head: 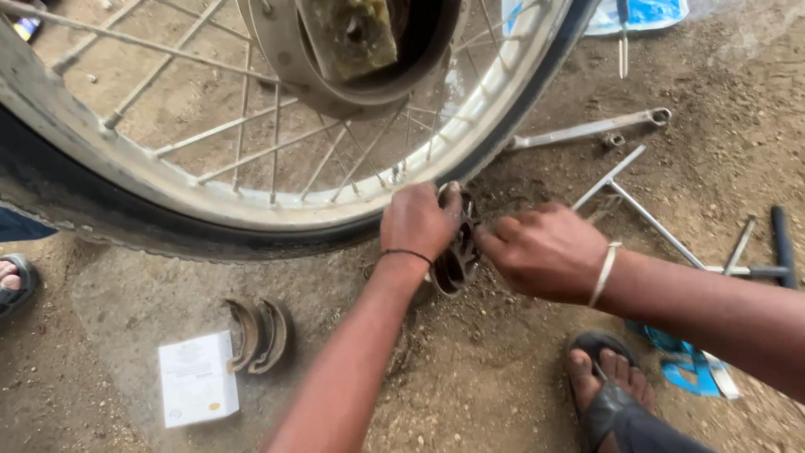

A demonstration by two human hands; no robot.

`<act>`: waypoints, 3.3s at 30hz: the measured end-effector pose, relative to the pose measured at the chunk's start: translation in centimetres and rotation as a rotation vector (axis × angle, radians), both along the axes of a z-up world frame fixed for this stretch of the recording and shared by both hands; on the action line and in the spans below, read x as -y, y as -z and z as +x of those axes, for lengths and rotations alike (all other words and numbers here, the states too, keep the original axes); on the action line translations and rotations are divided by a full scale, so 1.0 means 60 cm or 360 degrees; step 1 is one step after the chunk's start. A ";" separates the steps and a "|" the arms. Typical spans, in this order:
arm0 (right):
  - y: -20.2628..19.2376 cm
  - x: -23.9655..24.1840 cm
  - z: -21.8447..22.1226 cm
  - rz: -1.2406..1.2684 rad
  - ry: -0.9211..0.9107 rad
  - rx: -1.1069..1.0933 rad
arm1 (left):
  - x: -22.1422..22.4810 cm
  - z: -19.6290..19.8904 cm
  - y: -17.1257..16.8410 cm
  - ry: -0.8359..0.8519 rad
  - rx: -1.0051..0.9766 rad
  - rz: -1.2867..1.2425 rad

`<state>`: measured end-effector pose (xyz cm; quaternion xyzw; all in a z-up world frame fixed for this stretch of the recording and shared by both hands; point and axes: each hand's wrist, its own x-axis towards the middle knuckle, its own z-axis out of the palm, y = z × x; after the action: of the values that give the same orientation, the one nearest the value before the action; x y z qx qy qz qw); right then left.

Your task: The person squats beside a motorcycle wheel on the ground and works on the brake assembly. They hold the brake shoe hub, fit brake shoes around it, use a blue hand tool to press the shoes into place, and reposition the parts while working with wrenches and T-handle tools scattered on the ground.

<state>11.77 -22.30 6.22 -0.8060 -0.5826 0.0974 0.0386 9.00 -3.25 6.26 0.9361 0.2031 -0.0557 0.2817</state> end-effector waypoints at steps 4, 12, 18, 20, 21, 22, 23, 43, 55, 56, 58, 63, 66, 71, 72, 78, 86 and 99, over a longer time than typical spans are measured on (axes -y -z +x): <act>0.056 0.020 -0.037 -0.0101 -0.0023 -0.0029 | 0.007 0.004 -0.015 0.0055 0.0018 0.0028; 0.007 0.024 -0.011 0.0054 0.0024 0.0046 | 0.016 0.005 0.004 0.0121 0.0146 0.0076; 0.058 0.036 -0.017 0.0063 -0.0001 -0.0075 | 0.010 0.005 0.004 0.0174 0.0110 -0.0004; 0.043 0.034 -0.010 0.0176 -0.0010 -0.0056 | 0.007 0.000 0.009 0.0177 0.0152 0.0006; 0.037 0.031 -0.011 0.0244 0.0056 -0.0014 | 0.003 -0.001 0.011 0.0143 0.0140 -0.0016; 0.029 0.028 -0.010 0.0311 0.0118 0.0036 | -0.001 0.000 0.011 0.0105 0.0134 -0.0038; 0.033 0.023 -0.027 0.0309 0.0113 0.0029 | -0.002 -0.004 0.013 0.0100 0.0129 -0.0039; 0.045 0.003 -0.113 -0.0022 0.0663 -0.0989 | -0.004 -0.053 0.045 -0.0217 0.0276 -0.0024; -0.010 0.019 -0.080 0.0541 0.0900 -0.0913 | 0.017 -0.054 0.034 -0.0130 0.0539 -0.0171; -0.016 0.014 -0.080 0.0545 0.0910 -0.0904 | 0.018 -0.051 0.034 -0.0118 0.0544 -0.0175; -0.025 0.004 -0.081 0.0535 0.1053 -0.1040 | 0.020 -0.046 0.033 -0.0123 0.0578 -0.0134; 0.022 0.021 -0.119 0.0586 0.0938 -0.1152 | 0.015 -0.054 0.035 -0.0095 0.0676 -0.0114; 0.070 0.030 -0.125 0.0506 0.0720 -0.1016 | 0.010 -0.063 0.033 -0.0099 0.0667 -0.0110; 0.058 0.016 -0.098 0.0103 0.0704 -0.0737 | 0.012 -0.064 0.034 -0.0114 0.0598 -0.0035; 0.040 0.013 -0.096 0.0250 0.0659 -0.0677 | 0.013 -0.067 0.031 -0.0080 0.0629 -0.0014; 0.019 0.023 -0.116 0.0903 0.0689 -0.0645 | 0.017 -0.059 0.033 -0.0084 0.0638 -0.0074; 0.074 0.027 -0.158 0.0802 0.0820 -0.1057 | 0.010 -0.061 0.041 -0.0136 0.0628 -0.0197; 0.004 0.073 -0.128 0.0887 0.0910 -0.1049 | 0.023 -0.131 0.038 -0.0880 0.0002 -0.0667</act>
<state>4.12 -26.71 5.98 -0.8186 -0.2999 0.1728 0.4584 1.14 -4.62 4.00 0.7675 0.4329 -0.0171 0.4725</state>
